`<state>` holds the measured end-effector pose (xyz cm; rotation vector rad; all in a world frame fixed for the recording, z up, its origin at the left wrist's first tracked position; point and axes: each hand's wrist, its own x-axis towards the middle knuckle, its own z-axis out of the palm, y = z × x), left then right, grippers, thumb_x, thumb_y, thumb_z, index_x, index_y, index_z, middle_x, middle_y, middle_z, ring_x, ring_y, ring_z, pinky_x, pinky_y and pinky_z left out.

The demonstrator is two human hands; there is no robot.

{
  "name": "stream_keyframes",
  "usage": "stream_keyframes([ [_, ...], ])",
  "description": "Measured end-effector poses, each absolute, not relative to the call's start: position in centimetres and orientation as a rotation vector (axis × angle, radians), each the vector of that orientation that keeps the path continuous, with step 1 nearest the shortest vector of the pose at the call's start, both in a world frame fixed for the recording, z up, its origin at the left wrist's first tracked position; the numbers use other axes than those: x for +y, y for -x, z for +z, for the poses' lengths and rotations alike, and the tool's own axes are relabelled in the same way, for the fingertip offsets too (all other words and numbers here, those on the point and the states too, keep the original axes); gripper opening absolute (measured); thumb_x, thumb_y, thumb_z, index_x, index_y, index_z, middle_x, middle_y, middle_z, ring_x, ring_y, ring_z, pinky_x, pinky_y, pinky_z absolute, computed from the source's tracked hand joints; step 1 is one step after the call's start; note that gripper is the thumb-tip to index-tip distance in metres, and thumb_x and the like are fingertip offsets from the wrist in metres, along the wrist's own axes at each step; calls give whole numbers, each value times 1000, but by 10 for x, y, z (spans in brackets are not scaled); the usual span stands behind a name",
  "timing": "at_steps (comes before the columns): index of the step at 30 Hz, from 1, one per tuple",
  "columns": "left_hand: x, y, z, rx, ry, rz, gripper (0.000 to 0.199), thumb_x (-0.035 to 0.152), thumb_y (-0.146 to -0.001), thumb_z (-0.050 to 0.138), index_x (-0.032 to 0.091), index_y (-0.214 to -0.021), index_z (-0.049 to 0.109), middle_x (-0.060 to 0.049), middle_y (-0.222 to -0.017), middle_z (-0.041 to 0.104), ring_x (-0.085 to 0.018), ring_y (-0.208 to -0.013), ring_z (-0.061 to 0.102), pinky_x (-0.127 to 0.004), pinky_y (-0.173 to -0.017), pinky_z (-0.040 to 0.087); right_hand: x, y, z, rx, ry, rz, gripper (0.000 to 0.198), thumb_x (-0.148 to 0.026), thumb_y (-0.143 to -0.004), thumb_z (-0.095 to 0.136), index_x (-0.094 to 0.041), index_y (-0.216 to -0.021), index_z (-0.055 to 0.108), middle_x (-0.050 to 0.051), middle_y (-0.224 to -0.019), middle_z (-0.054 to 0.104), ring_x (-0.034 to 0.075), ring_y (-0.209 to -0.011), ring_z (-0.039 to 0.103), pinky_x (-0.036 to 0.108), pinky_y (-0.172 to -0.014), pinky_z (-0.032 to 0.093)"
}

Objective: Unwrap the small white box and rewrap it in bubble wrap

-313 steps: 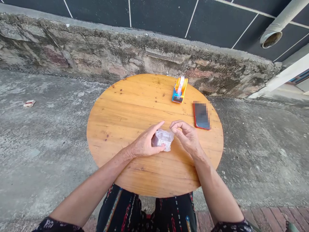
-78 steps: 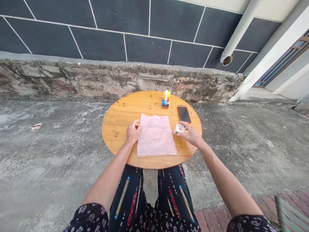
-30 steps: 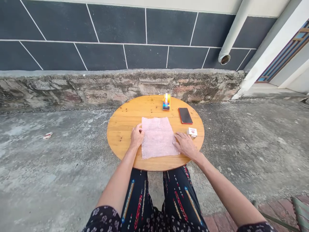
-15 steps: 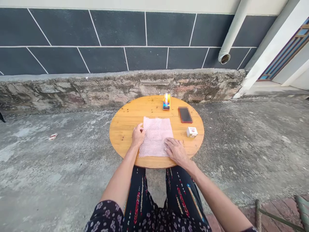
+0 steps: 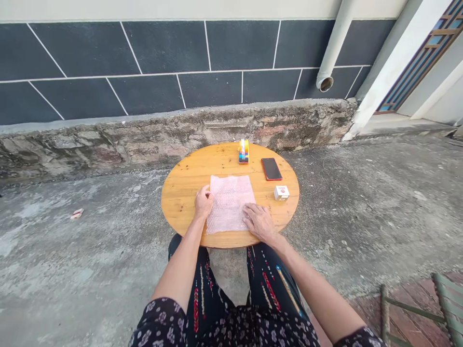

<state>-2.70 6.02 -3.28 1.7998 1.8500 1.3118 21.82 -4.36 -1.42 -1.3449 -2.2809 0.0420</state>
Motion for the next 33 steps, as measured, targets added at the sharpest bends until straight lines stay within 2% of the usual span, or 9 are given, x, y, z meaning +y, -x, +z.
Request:
stream_keyframes([
  [7, 56, 25, -30, 1862, -1824, 1309, 37, 19, -70, 52, 20, -104, 65, -2, -70, 66, -23, -84, 61, -36, -86, 45, -46, -220, -14, -2247, 1363, 36, 29, -29, -87, 57, -18, -114, 62, 9, -124, 61, 25, -114, 52, 39, -95, 36],
  [12, 55, 25, -28, 1881, -1786, 1308, 37, 22, -69, 52, 21, -103, 66, 0, -67, 64, -20, -78, 61, -32, -80, 47, -48, -222, -13, -2212, 1412, 47, 29, -36, -88, 56, -18, -109, 63, 9, -119, 63, 25, -107, 53, 38, -92, 36],
  [15, 57, 25, -28, 1895, -1765, 1300, 39, 24, -68, 52, 19, -104, 66, 1, -64, 62, -19, -75, 62, -30, -77, 47, -49, -223, -11, -2166, 1467, 23, 32, -38, -87, 56, -17, -110, 63, 12, -127, 58, 29, -110, 49, 41, -92, 34],
  [19, 59, 26, -30, 1900, -1759, 1297, 40, 25, -69, 53, 17, -106, 65, 1, -65, 63, -19, -73, 62, -29, -75, 47, -48, -222, -10, -2162, 1498, -15, 39, -38, -86, 56, -17, -119, 59, 14, -139, 47, 31, -122, 42, 44, -96, 32],
  [26, 60, 25, -33, 1864, -1776, 1305, 42, 23, -70, 54, 15, -110, 63, -1, -70, 66, -18, -74, 62, -29, -77, 47, -47, -219, -14, -2231, 1514, -65, 40, -42, -90, 53, -18, -122, 58, 13, -135, 53, 29, -124, 42, 42, -99, 30],
  [33, 58, 24, -30, 1887, -1790, 1294, 36, 21, -71, 54, 17, -105, 65, -1, -70, 67, -18, -75, 62, -29, -79, 47, -46, -218, -17, -2203, 1559, -91, 37, -41, -91, 51, -19, -120, 59, 12, -134, 53, 28, -122, 43, 41, -97, 29],
])
